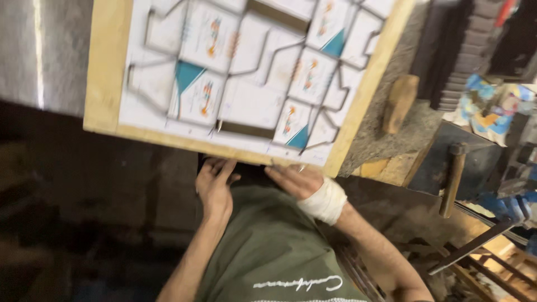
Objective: The person places a white plastic bag on a wooden board with metal frames, then removes it. They proceed to pick up small metal strips and fit them into the slots of the metal frames, adjusting them to ensure a proper fit.
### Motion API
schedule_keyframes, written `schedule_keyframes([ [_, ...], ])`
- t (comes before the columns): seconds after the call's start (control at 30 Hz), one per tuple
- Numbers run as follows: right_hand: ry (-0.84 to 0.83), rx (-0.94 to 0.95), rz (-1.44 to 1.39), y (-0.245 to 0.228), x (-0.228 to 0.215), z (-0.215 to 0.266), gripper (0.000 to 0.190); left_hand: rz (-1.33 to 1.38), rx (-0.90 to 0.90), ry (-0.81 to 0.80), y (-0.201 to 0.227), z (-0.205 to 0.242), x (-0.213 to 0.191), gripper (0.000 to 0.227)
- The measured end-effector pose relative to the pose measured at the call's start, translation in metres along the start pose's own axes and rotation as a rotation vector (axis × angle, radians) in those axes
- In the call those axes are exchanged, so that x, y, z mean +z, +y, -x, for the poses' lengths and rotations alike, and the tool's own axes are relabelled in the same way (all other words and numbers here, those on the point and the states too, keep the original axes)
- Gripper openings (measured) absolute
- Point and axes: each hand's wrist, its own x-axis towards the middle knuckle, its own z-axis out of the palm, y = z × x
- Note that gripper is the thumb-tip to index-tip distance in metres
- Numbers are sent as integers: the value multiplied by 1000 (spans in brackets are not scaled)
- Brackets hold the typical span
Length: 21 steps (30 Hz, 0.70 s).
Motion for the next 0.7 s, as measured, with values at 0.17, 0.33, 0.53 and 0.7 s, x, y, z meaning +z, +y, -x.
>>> schedule_keyframes([
  [0.17, -5, 27, 36, 1, -2, -8, 68, 25, 31, -22, 1, 5, 7, 18],
  [0.33, -122, 97, 71, 11, -7, -14, 74, 31, 14, 2, 7, 9, 11, 18],
  [0.53, 47, -163, 302, 20, -12, -36, 60, 9, 5, -9, 9, 8, 9, 17],
  [0.7, 27, -222, 427, 34, -12, -26, 52, 10, 6, -20, 8, 10, 9, 18],
])
